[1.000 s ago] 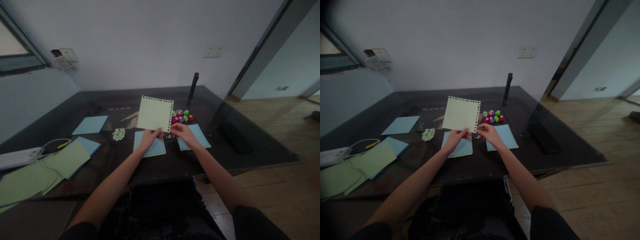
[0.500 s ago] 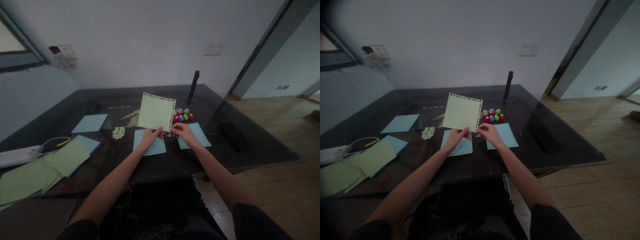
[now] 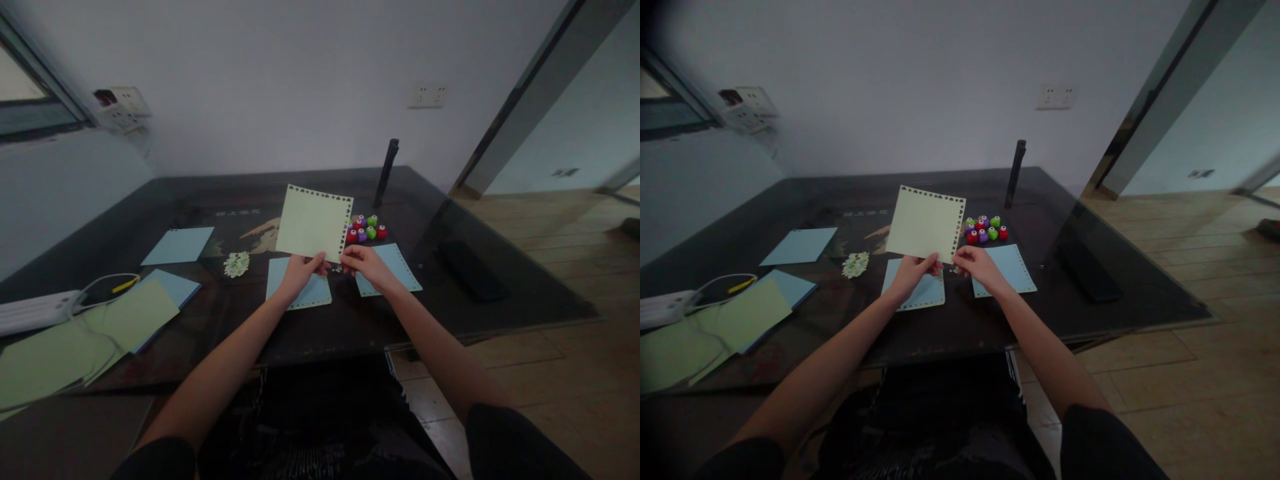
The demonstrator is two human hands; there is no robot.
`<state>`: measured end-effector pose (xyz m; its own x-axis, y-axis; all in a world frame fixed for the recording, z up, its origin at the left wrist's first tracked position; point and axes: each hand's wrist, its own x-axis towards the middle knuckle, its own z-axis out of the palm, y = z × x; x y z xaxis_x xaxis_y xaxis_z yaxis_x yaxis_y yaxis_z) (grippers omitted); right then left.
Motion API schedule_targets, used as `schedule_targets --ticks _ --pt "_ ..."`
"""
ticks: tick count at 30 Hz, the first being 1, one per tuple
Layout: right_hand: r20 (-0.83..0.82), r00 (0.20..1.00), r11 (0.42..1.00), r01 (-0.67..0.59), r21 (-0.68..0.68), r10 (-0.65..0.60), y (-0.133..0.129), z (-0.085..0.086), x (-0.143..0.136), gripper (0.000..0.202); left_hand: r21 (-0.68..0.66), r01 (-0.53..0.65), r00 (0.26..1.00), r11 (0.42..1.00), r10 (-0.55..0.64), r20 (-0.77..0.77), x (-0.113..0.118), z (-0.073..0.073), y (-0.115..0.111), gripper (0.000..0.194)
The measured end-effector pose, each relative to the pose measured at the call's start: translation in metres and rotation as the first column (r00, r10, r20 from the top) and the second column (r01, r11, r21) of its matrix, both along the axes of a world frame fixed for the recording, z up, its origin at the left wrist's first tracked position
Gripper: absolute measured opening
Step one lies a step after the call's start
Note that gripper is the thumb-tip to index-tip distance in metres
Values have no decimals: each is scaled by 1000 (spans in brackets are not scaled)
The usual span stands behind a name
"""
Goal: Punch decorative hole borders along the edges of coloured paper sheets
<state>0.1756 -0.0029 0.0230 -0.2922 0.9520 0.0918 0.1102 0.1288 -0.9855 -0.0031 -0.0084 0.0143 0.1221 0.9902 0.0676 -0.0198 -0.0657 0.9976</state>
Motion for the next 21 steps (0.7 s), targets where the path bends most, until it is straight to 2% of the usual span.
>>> schedule_targets --ticks 6,10,13,15,16,18,21 --pt "-69 996 997 -62 -50 59 -2 2 0 27 -65 25 999 998 -23 31 0 -3 3 25" --pt "-118 993 996 -41 -83 31 -2 0 -3 29 -164 71 997 984 -76 -21 -5 0 4 35" --pt "-138 989 994 33 -106 -48 -1 -4 -7 30 -309 226 959 924 -266 -96 -14 9 1 52" --pt "-145 985 988 75 -133 -94 0 -7 -9 30 -372 373 881 850 -450 -147 -19 17 -3 56" --pt "-148 983 986 87 -143 -108 1 -8 -11 30 -358 414 855 837 -493 -162 -20 19 -4 54" --pt "-152 981 984 100 -146 -122 1 -11 -13 30 -246 408 872 879 -455 -179 -21 23 -5 44" --pt "-139 983 986 99 -135 -117 2 -14 -17 28 -11 222 945 975 -218 -244 -19 19 -1 29"
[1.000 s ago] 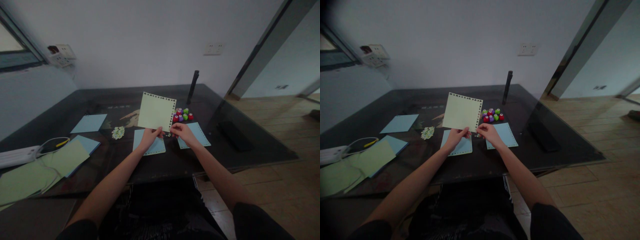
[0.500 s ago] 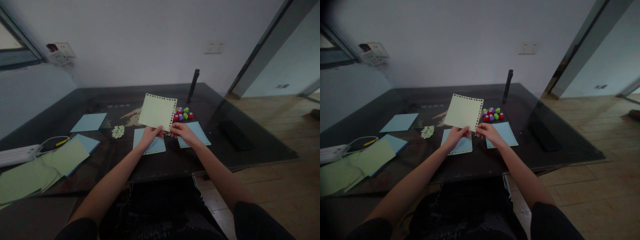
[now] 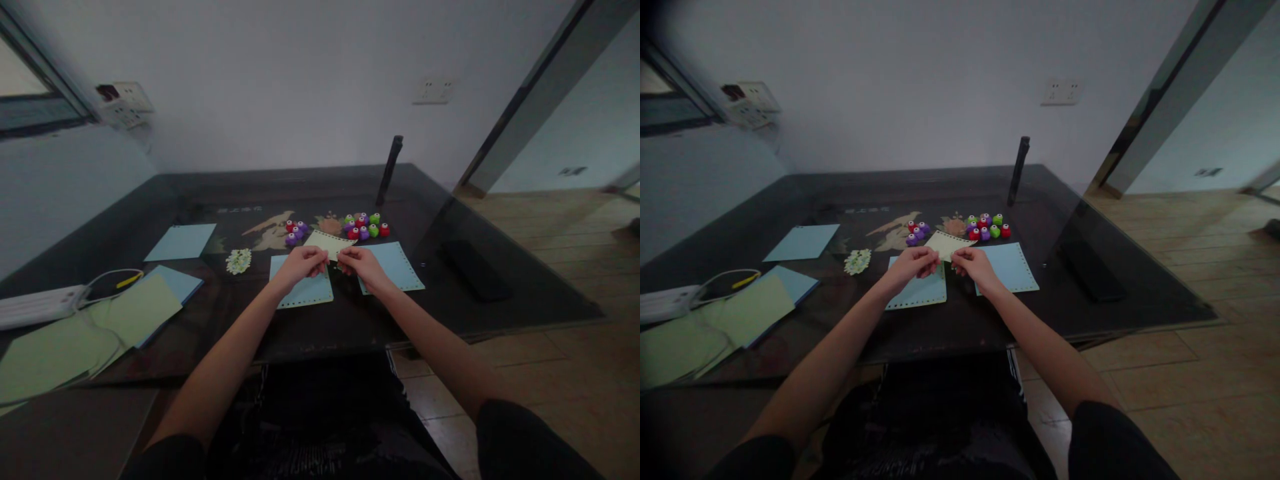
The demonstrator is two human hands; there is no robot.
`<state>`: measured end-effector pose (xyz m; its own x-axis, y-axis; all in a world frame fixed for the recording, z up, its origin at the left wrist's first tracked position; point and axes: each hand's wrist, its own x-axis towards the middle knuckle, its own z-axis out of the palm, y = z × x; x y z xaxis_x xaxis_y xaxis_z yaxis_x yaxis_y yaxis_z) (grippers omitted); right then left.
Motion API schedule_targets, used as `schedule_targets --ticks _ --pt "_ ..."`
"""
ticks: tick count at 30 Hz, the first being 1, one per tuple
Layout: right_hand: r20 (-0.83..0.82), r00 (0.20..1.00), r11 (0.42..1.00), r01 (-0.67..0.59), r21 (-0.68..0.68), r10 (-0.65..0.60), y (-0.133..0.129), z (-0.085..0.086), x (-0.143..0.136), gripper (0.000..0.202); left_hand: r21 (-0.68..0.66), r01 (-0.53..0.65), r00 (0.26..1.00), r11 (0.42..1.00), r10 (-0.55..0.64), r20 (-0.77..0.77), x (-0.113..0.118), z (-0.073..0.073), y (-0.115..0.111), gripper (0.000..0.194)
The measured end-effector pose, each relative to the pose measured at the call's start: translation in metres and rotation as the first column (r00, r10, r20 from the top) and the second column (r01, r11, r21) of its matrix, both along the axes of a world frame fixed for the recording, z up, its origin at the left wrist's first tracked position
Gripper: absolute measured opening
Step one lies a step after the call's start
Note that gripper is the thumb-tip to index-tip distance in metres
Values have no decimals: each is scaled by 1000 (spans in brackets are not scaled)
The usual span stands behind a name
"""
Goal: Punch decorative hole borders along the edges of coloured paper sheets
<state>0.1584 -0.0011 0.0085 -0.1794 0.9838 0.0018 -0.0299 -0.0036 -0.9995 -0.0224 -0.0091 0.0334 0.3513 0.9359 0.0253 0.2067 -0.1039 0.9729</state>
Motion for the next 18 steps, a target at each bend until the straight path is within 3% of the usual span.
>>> schedule_targets --ticks 2,5,10,18 --pt "19 1000 1000 -14 1 14 0 -2 -2 27 147 -103 991 984 113 -67 2 -5 4 21" --pt "42 999 999 -33 3 32 0 -4 -5 25 280 -133 963 951 191 -191 5 -12 5 15" --pt "99 995 999 -27 40 23 0 -8 -6 20 319 -123 926 940 224 -305 8 -13 2 15" --pt "208 978 990 -15 138 -14 0 -6 -6 17 356 -122 914 926 244 -323 7 -14 2 14"
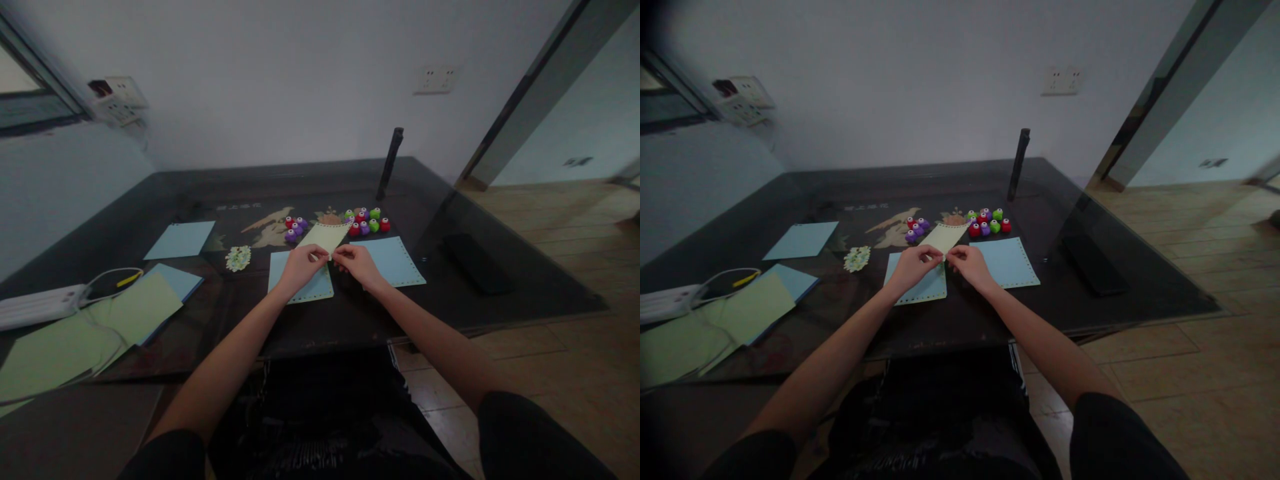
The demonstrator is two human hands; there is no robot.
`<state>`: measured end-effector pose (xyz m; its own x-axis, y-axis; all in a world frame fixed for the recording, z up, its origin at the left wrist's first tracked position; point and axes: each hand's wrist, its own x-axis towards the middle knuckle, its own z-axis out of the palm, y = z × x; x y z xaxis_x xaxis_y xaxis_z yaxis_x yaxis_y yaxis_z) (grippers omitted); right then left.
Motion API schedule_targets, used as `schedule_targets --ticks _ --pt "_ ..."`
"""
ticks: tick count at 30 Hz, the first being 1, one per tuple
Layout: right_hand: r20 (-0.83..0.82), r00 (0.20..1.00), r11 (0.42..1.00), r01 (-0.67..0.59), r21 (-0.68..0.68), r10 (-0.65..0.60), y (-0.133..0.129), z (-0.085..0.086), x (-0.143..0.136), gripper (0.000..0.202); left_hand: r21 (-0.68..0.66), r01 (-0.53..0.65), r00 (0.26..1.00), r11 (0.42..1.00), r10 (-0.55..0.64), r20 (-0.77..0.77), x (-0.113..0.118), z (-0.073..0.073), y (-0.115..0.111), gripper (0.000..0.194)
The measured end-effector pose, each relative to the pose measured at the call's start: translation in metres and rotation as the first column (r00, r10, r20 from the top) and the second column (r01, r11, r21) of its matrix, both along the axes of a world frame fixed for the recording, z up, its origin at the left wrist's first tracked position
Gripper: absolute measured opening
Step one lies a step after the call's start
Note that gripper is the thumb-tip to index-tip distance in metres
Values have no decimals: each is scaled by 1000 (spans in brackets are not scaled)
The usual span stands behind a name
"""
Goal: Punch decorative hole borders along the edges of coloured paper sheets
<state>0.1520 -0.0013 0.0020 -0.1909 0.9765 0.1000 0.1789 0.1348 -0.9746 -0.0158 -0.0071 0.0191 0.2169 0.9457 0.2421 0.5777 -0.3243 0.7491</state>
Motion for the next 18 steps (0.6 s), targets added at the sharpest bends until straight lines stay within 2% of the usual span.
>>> schedule_targets --ticks 5,11,18 --pt "41 999 999 -6 49 4 0 -1 0 15 74 -11 990 997 21 -139 1 0 -4 12" --pt "112 993 994 10 112 -22 2 -4 0 14 164 -4 945 986 57 -321 2 2 -9 10" --pt "161 986 993 22 119 -41 1 -3 -1 11 232 18 907 973 82 -414 6 2 -13 9"
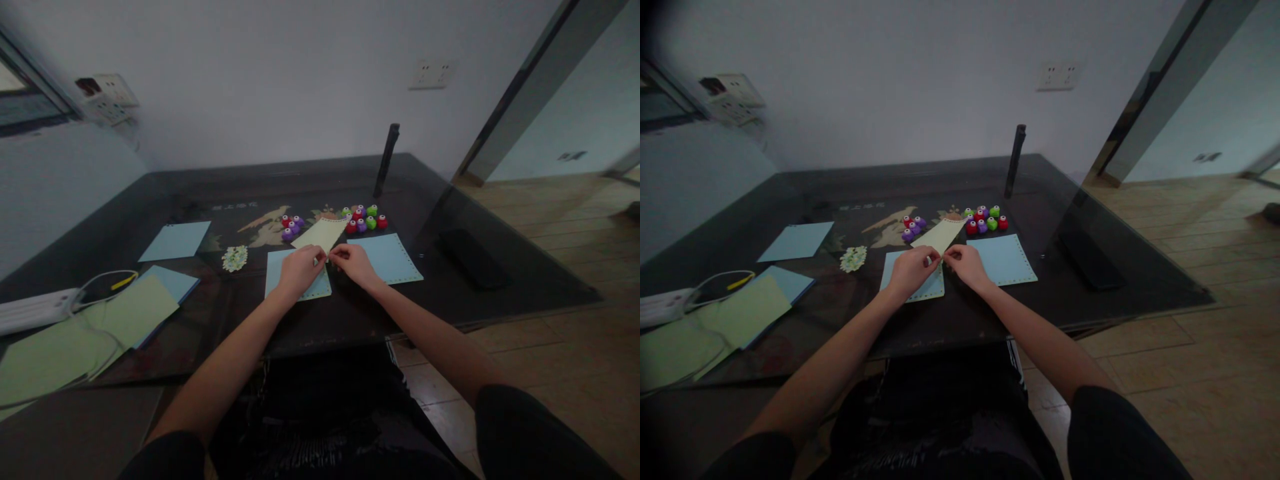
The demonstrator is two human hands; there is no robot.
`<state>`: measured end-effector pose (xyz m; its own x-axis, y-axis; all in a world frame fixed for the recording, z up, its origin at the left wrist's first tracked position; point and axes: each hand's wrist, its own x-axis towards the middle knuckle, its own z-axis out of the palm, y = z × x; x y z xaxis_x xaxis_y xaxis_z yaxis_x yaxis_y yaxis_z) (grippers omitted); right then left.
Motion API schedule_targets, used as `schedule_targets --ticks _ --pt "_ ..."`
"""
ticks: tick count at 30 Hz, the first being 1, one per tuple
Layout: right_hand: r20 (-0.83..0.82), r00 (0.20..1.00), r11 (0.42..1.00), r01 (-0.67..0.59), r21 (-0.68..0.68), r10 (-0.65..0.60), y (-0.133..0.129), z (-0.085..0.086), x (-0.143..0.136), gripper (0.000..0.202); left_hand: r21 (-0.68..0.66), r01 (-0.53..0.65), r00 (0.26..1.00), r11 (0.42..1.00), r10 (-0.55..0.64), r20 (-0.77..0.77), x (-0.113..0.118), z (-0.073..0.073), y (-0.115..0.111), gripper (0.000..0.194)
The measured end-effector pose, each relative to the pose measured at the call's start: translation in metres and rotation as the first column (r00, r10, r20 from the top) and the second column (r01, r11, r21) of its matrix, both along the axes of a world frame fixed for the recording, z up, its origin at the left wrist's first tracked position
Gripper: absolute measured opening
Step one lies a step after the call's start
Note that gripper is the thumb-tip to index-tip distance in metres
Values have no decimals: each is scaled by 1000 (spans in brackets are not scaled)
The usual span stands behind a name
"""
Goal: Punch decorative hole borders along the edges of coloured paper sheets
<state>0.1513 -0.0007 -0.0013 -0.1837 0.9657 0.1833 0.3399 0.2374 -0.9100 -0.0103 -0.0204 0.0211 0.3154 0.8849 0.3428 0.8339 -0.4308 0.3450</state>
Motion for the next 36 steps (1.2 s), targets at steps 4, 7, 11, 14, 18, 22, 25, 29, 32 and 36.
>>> schedule_targets --ticks 4,7,11,14,18,22,25,29,32,36 --pt "6 1000 1000 -1 20 1 -1 1 0 9 -2 8 1000 1000 -8 -7 1 -1 0 9" --pt "18 1000 1000 6 29 -6 -1 0 0 9 -6 21 1000 1000 -21 5 1 -1 1 8" --pt "31 999 999 14 28 -15 -1 0 0 8 -2 33 999 999 -33 12 1 -2 2 8" --pt "24 1000 1000 10 20 -10 -1 0 -1 7 -3 40 999 999 -40 11 1 -1 1 8" --pt "20 1000 1000 16 6 -16 0 -1 -2 5 -9 44 999 999 -44 -8 1 0 0 9" --pt "31 999 1000 22 9 -22 0 -2 -2 5 -3 47 999 999 -47 -15 2 0 0 9" --pt "32 999 1000 25 8 -25 0 -2 -2 5 -5 47 999 999 -48 -17 2 0 0 10" --pt "53 998 1000 24 12 -24 -1 0 -2 4 -1 48 999 999 -48 -15 2 0 0 10" --pt "120 992 997 32 63 -39 -2 2 -2 4 -16 51 999 999 -51 -18 2 0 0 10" --pt "173 983 995 39 94 -55 -3 4 -2 4 -26 56 998 998 -57 -19 2 -1 0 12"
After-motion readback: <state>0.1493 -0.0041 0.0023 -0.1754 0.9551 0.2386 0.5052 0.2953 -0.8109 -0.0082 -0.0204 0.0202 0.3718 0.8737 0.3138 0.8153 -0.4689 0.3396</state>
